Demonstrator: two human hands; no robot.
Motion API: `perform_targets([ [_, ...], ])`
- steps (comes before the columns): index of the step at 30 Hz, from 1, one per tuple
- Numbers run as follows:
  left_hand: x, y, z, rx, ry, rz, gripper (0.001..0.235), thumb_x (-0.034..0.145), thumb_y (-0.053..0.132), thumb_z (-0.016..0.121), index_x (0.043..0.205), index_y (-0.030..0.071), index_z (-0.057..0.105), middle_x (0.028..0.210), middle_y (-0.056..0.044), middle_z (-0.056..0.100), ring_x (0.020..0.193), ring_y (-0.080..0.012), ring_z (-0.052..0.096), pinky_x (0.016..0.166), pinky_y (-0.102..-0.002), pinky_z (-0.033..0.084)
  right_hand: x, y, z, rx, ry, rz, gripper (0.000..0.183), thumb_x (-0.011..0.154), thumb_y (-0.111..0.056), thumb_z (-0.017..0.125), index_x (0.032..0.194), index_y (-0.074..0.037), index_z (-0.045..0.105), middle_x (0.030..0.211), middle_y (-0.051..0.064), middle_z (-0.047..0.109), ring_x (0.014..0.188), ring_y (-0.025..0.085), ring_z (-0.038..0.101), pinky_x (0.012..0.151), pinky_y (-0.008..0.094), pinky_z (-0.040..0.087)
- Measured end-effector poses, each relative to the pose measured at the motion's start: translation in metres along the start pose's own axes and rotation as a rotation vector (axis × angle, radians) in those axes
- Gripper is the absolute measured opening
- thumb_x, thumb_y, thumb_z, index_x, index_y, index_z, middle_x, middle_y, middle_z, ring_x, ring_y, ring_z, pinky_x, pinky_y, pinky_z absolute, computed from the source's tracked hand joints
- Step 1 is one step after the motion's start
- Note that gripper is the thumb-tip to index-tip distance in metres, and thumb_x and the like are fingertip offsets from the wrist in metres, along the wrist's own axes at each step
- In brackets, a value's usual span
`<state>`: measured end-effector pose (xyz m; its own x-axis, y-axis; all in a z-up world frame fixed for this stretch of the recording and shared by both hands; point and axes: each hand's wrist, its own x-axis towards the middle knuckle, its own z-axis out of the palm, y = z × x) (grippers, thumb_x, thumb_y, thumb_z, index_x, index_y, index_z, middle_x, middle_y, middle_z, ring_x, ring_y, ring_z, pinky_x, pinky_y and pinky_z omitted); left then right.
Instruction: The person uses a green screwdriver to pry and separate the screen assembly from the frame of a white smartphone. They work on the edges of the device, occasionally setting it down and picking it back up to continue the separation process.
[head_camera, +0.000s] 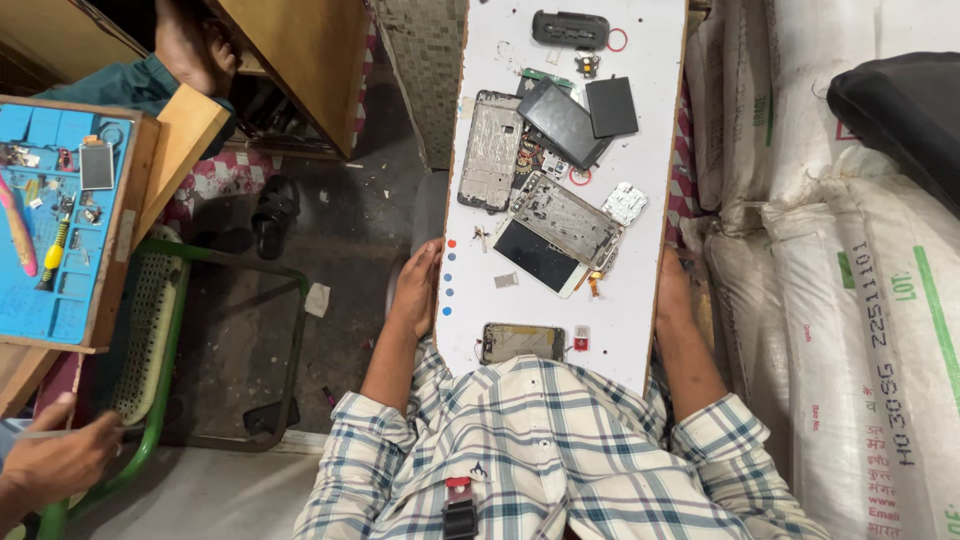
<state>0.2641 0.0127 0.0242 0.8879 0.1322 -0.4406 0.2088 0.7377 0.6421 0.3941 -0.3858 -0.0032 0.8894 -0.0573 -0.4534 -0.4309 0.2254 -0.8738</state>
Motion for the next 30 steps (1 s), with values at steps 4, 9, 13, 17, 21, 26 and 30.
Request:
perform_targets([
  [4,0.005,0.002,0.0,-0.012,-0.043,0.026,0.048,0.108,0.035,0.052,0.136,-0.003,0.058,0.114,-0.007,0.067,0.106,-0.016,0.064,0.095,-0.03,0.053,0.004,-0.002,0.004,0.039,-0.103,-0.047,0.031,0.109,-0.038,0.056,0.101,-0.01,0.067,0.088,0.0,0.065,0.074,0.01,0.061,0.067,0.028,0.052],
  [9,0.003,0.001,0.003,0.029,0.023,-0.014,0.046,0.103,0.035,0.049,0.131,0.0,0.06,0.121,-0.01,0.071,0.109,-0.0194,0.068,0.095,-0.034,0.056,-0.009,-0.011,0.012,-0.192,0.092,-0.115,0.034,0.103,-0.036,0.05,0.1,-0.009,0.07,0.084,-0.002,0.068,0.071,0.01,0.062,0.061,0.027,0.052],
  [13,-0.01,0.009,0.016,0.038,-0.056,-0.007,0.045,0.106,0.034,0.048,0.132,-0.001,0.061,0.123,-0.014,0.069,0.108,-0.0211,0.069,0.093,-0.034,0.058,-0.027,-0.03,0.029,-0.16,-0.039,-0.333,0.033,0.108,-0.032,0.051,0.103,-0.004,0.067,0.084,0.0,0.063,0.073,0.009,0.056,0.063,0.027,0.047],
  [17,-0.027,0.02,0.034,0.228,-0.063,-0.118,0.037,0.103,0.025,0.053,0.135,0.007,0.057,0.123,-0.01,0.07,0.104,-0.0193,0.07,0.088,-0.033,0.058,-0.054,-0.049,0.037,-0.402,0.087,-0.443,0.033,0.109,-0.031,0.049,0.107,-0.003,0.067,0.083,0.003,0.066,0.075,0.01,0.057,0.069,0.029,0.048],
  [21,-0.036,0.025,0.05,0.266,0.013,-0.113,0.035,0.102,0.02,0.053,0.134,0.007,0.057,0.116,-0.009,0.072,0.099,-0.0178,0.07,0.084,-0.032,0.058,-0.066,-0.063,0.049,-0.456,0.142,-0.583,0.028,0.109,-0.026,0.052,0.107,0.0,0.064,0.089,0.006,0.066,0.083,0.013,0.057,0.076,0.031,0.046],
  [26,-0.036,0.009,0.04,0.299,0.006,0.019,0.033,0.104,0.021,0.053,0.13,0.002,0.06,0.11,-0.007,0.071,0.096,-0.0126,0.065,0.084,-0.028,0.054,-0.07,-0.061,0.049,-0.523,0.141,-0.704,0.027,0.111,-0.025,0.052,0.11,0.0,0.063,0.092,0.007,0.064,0.086,0.015,0.056,0.08,0.031,0.046],
  [30,-0.028,0.002,0.032,0.348,-0.021,0.075,0.032,0.104,0.021,0.054,0.128,0.0,0.06,0.11,-0.005,0.07,0.098,-0.0115,0.064,0.086,-0.028,0.053,-0.067,-0.061,0.051,-0.533,0.129,-0.767,0.027,0.113,-0.026,0.054,0.11,0.0,0.063,0.091,0.007,0.061,0.088,0.015,0.053,0.081,0.031,0.045],
])
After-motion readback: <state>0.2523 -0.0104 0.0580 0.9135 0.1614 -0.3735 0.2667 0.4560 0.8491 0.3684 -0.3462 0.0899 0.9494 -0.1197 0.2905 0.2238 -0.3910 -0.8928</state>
